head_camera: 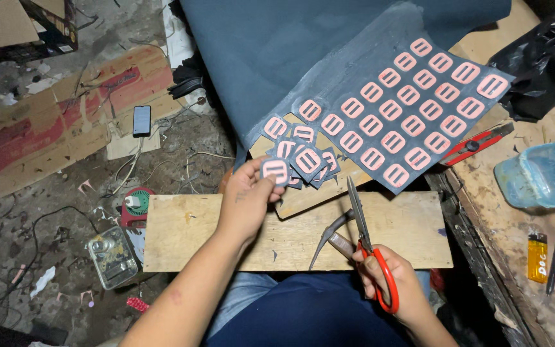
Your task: The person uses red-handled scissors to cut a sheet of dark material with pink oval markings into individual pieces. They first separate strips and then trim each oval shape, placing the cut pieces on the work surface.
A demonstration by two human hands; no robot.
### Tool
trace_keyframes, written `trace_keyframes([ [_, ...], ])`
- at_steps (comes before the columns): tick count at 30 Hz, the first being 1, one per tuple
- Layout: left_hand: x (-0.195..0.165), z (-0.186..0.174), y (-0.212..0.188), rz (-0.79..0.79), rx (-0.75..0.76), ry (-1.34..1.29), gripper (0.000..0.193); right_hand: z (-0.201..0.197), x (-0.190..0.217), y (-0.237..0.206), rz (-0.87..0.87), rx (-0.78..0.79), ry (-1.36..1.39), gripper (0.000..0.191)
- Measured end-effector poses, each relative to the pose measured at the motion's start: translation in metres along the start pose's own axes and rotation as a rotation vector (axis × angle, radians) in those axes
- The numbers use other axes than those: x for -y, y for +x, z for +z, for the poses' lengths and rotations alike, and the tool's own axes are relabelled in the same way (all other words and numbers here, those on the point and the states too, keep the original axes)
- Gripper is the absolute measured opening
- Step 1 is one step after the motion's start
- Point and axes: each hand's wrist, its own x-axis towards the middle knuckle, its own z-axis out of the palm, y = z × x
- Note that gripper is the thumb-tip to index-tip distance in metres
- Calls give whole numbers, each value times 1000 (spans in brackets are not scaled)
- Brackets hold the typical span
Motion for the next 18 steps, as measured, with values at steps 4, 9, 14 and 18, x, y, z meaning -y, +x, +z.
trace_keyframes([
  [4,-9,-2,23,129,-104,43,37,6,-5,-2,41,-14,19,33],
  [9,-2,27,21,99,83,102,38,16,-4,-5,0,-90,14,35],
  [14,9,66,-4,159,326,273,35,21,4,-8,-138,-194,196,38],
  [18,5,94,-2,296,322,615,32,23,8,-10,-148,-265,222,37],
])
